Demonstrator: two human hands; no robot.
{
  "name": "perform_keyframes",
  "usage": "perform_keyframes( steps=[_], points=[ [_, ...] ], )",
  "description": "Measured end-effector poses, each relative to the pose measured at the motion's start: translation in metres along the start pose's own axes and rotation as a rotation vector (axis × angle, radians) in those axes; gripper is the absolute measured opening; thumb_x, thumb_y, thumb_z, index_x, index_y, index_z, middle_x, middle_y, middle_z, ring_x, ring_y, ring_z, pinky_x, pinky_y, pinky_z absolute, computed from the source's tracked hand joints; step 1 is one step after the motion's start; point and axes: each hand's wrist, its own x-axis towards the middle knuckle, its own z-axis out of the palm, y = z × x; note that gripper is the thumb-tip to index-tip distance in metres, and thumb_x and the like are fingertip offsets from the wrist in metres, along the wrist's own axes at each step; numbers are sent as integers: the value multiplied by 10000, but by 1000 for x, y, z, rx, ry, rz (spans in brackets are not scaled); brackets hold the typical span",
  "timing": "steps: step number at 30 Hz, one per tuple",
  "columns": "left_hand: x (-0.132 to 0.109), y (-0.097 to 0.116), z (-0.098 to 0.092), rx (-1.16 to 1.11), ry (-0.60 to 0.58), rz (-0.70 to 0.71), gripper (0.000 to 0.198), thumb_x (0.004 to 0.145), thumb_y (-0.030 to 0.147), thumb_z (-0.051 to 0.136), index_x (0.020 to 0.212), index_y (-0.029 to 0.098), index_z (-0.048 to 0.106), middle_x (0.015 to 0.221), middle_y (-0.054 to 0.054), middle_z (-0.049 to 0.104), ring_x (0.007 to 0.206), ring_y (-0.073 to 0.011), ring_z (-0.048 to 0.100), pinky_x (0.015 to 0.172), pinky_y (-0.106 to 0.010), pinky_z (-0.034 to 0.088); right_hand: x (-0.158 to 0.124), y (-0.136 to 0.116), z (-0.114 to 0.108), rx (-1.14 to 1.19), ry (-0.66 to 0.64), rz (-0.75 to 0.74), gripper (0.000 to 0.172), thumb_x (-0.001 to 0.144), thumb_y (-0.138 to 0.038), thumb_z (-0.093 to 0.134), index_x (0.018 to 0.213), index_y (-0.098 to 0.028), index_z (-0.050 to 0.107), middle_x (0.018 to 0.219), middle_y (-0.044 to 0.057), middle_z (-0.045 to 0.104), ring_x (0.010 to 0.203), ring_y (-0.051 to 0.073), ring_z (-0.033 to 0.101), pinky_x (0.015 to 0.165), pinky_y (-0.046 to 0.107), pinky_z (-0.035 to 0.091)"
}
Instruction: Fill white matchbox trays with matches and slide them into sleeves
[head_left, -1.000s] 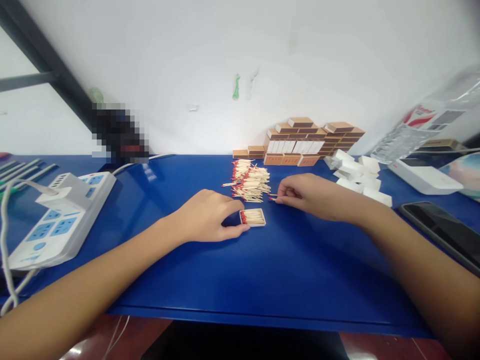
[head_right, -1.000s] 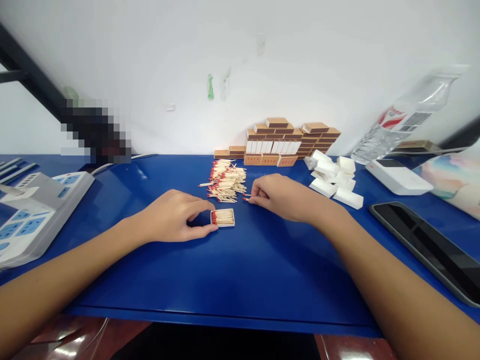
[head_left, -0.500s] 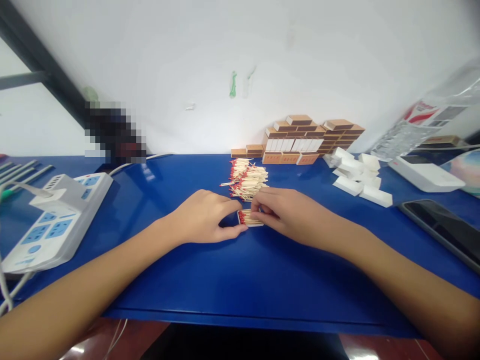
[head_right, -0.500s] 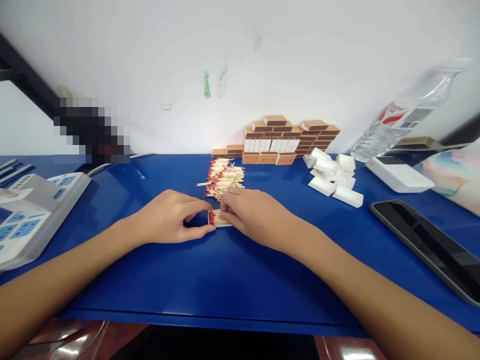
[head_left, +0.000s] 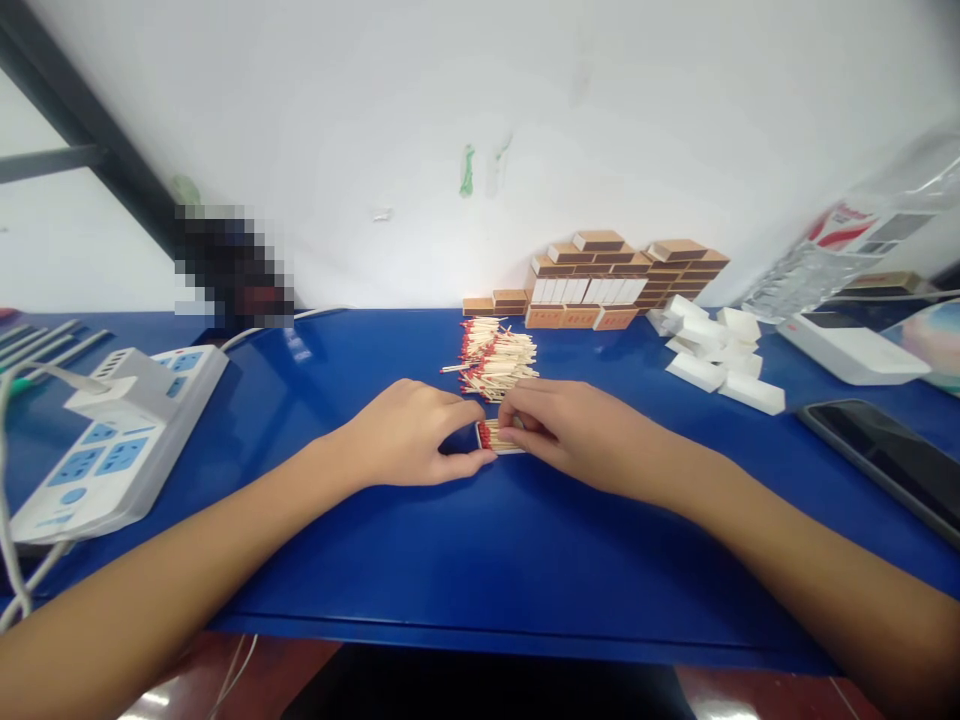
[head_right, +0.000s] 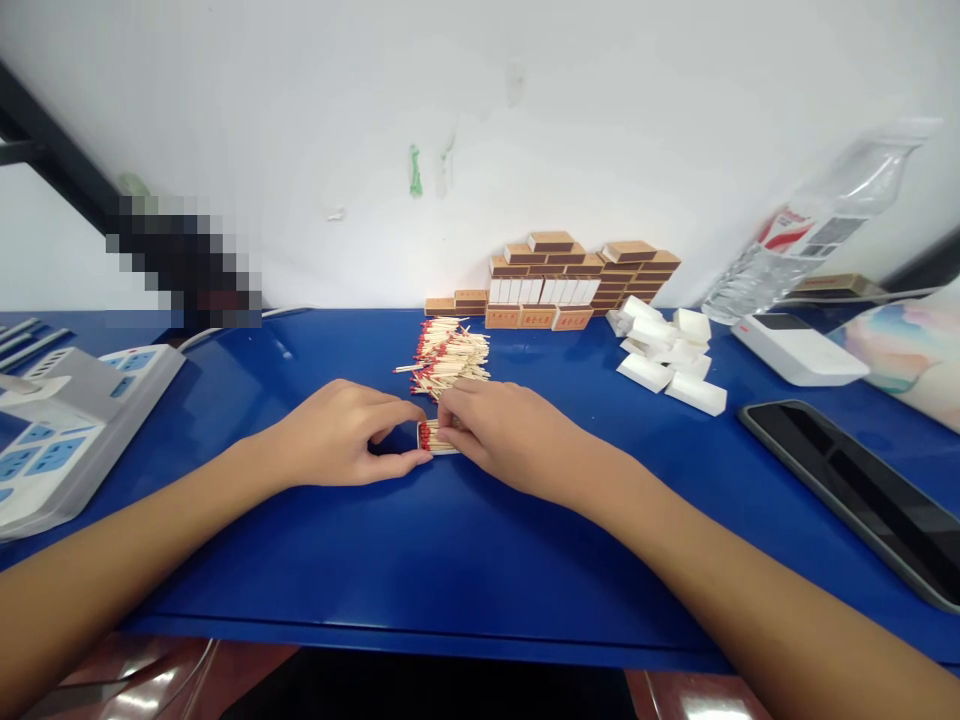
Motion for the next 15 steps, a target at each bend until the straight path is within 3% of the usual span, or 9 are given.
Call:
perform_keyframes(
  steps=[7, 11, 15],
  points=[
    [1, 1, -3, -72, 30, -21, 319, 944, 476, 620, 939, 177, 732, 680, 16, 660, 591, -118, 604, 563, -252, 371, -2, 24, -26, -104, 159, 104, 164, 978, -307, 559, 869, -209, 633, 743, 22, 627, 649, 160, 519, 609, 292, 334],
    [1, 2, -2, -94, 38, -22, 313, 944, 471, 623, 936, 180, 737, 671, 23, 656, 576, -110, 592, 560, -248, 370, -2, 29, -33, 23, 94, 123, 173, 953, -350, 604, 857, -219, 664, 676, -14, 589, 602, 142, 503, 583, 281, 341],
    [1, 2, -1, -69, 38, -15, 345, 961, 495, 595, 924, 179, 727, 687, 22, 662, 584, -112, 592, 562, -258, 365, -2, 19, -20, 161, -16, 52, 164, 944, -360, 630, 862, -227, 679, 701, -26, 595, 624, 133, 504, 587, 269, 353]
  ],
)
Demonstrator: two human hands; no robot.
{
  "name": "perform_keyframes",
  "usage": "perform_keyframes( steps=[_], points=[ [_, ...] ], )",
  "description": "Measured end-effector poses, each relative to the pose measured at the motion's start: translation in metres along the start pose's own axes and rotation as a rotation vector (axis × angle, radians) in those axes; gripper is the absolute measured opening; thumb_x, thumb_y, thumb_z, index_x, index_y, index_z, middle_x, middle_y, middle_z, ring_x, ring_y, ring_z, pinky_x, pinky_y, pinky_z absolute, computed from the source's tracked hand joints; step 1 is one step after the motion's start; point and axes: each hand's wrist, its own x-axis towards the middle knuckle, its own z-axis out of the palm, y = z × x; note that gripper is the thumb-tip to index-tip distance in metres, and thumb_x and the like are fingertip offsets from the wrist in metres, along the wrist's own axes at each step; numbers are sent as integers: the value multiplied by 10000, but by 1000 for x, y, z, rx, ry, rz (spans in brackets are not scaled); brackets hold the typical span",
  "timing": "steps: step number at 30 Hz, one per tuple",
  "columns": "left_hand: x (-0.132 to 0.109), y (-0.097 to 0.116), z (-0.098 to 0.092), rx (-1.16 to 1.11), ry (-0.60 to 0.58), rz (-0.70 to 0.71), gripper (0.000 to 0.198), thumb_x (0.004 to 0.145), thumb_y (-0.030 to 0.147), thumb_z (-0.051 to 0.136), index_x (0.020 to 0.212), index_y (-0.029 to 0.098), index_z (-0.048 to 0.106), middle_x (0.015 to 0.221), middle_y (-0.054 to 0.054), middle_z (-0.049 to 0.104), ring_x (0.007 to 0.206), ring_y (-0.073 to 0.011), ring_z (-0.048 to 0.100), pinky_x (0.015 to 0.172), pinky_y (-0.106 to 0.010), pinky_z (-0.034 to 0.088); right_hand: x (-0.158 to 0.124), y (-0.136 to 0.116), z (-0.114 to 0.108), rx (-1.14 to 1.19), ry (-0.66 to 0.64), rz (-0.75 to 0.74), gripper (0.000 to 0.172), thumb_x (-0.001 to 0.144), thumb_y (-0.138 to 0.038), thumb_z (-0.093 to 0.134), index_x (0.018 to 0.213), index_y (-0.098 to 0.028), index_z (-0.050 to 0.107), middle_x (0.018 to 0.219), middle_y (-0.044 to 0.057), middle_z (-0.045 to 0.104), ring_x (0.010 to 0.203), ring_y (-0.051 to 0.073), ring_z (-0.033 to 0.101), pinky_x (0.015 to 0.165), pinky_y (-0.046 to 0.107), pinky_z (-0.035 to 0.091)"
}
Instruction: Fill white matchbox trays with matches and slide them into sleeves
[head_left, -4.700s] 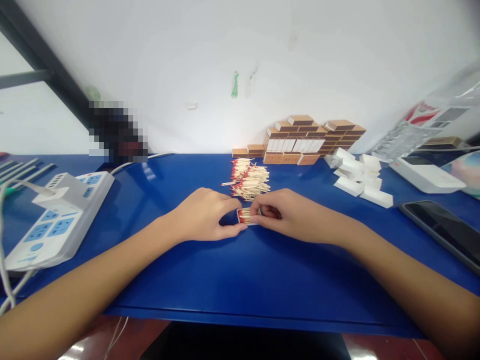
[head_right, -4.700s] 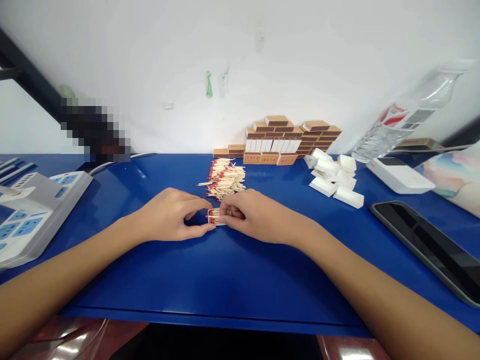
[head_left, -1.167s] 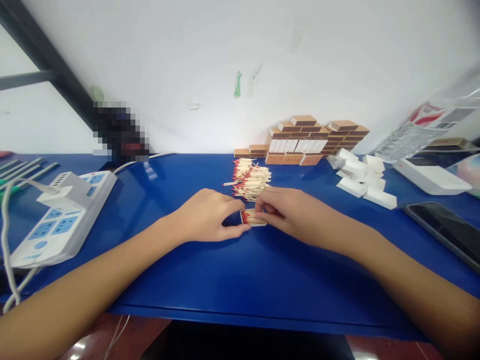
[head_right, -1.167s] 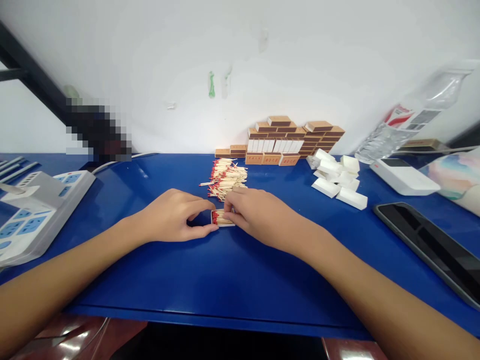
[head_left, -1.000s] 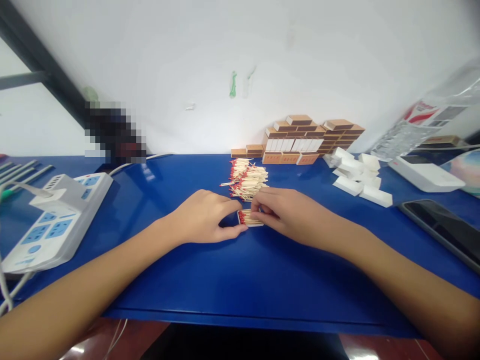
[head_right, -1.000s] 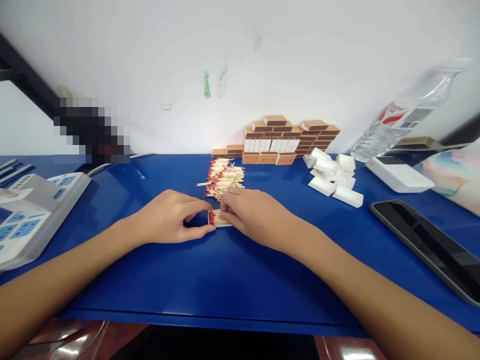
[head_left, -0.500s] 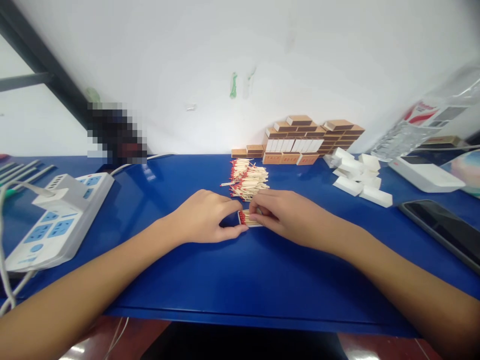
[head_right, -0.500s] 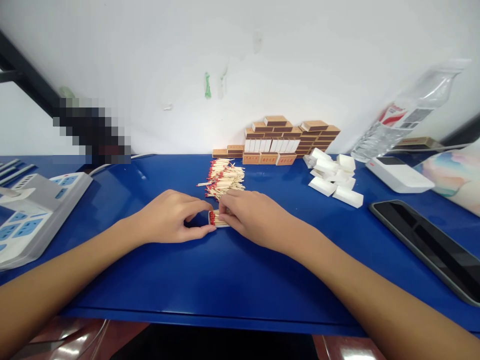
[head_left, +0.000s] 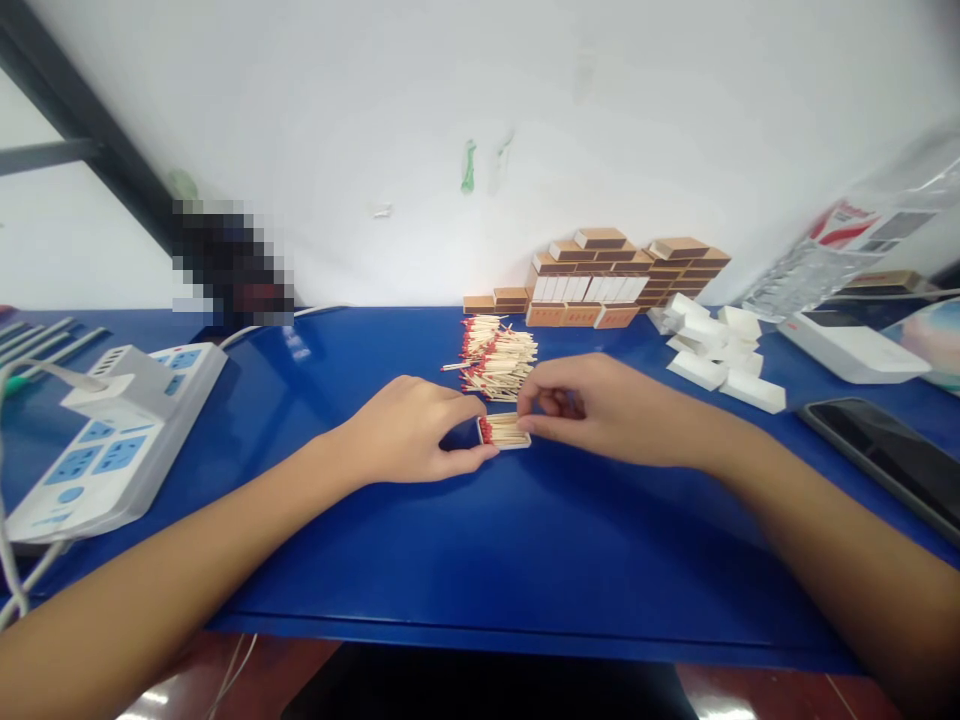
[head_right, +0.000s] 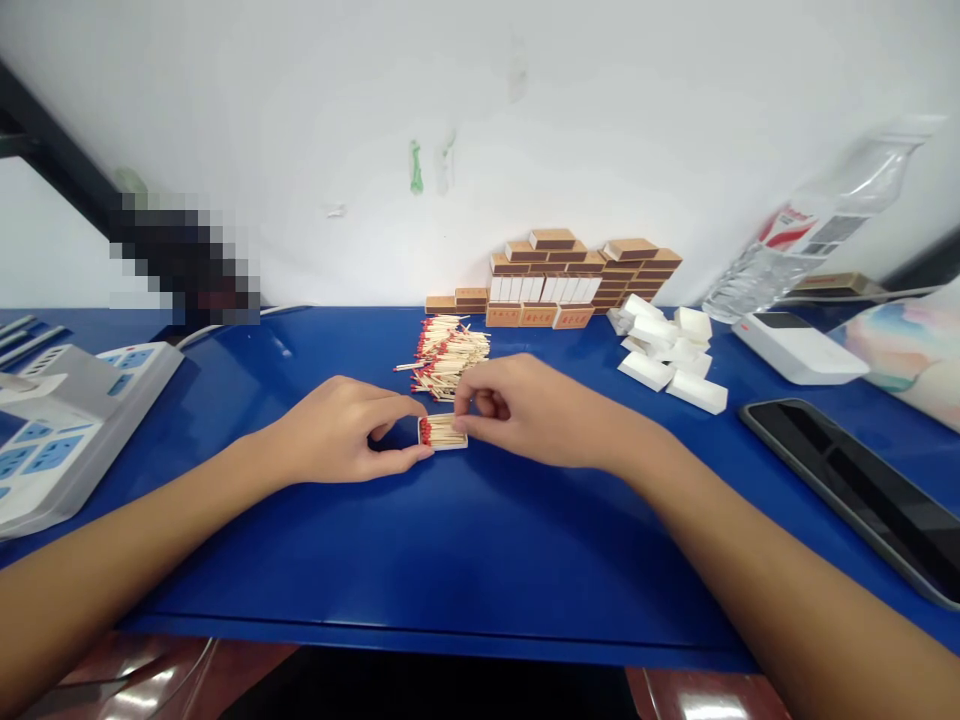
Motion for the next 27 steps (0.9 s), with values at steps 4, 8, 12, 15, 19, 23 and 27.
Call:
perform_keyframes(
  steps=[4, 8, 12, 15, 19, 23, 27],
  points=[
    [0, -1, 1, 18, -36, -5, 332, 955, 483, 600, 895, 177, 714, 695, 13, 665, 604, -121, 609, 567, -266, 360, 2, -9, 14, -13, -31, -4, 192, 963, -308, 597, 812, -207, 657, 712, -13, 614, 632, 132, 502, 600, 276, 339],
    [0, -2, 1, 22, -40, -4, 347, 959, 496, 587, 904, 177, 713, 688, 11, 661, 604, -126, 611, 565, -271, 359, 4, -12, 15, -18, -11, 4, 188, 965, -302, 599, 810, -206, 645, 692, -20, 594, 622, 131, 492, 598, 275, 334],
    [0, -1, 0, 13, -39, 7, 316, 961, 471, 590, 931, 182, 714, 723, 10, 683, 609, -119, 610, 565, -271, 360, 4, -11, 15, -46, -5, -7, 188, 962, -297, 600, 801, -210, 646, 679, -23, 574, 609, 130, 476, 594, 276, 328],
    [0, -1, -2, -9, -52, 5, 291, 954, 453, 605, 969, 187, 723, 735, 17, 692, 600, -110, 604, 564, -264, 366, 3, -9, 14, -57, 18, -25, 176, 958, -300, 595, 814, -218, 653, 680, -23, 578, 609, 132, 481, 593, 275, 332],
    [0, -1, -4, -34, -24, -19, 311, 934, 469, 637, 996, 180, 734, 685, 26, 660, 579, -108, 593, 556, -255, 370, 1, 3, -6, -131, 173, 22, 168, 956, -345, 591, 860, -230, 667, 689, -14, 616, 617, 145, 521, 608, 287, 352],
    [1, 2, -4, -88, -36, -27, 273, 918, 443, 660, 974, 190, 744, 650, 36, 639, 562, -105, 580, 550, -247, 366, -4, 33, -41, -335, 440, 248, 192, 935, -380, 605, 847, -215, 651, 682, 22, 623, 618, 171, 531, 616, 313, 348],
    [2, 4, -2, -144, -40, -46, 276, 909, 453, 673, 976, 197, 752, 619, 44, 619, 548, -101, 570, 543, -243, 372, -15, 69, -69, -387, 658, 545, 133, 886, -308, 653, 828, -188, 662, 737, 66, 654, 687, 189, 572, 673, 334, 376]
  ],
)
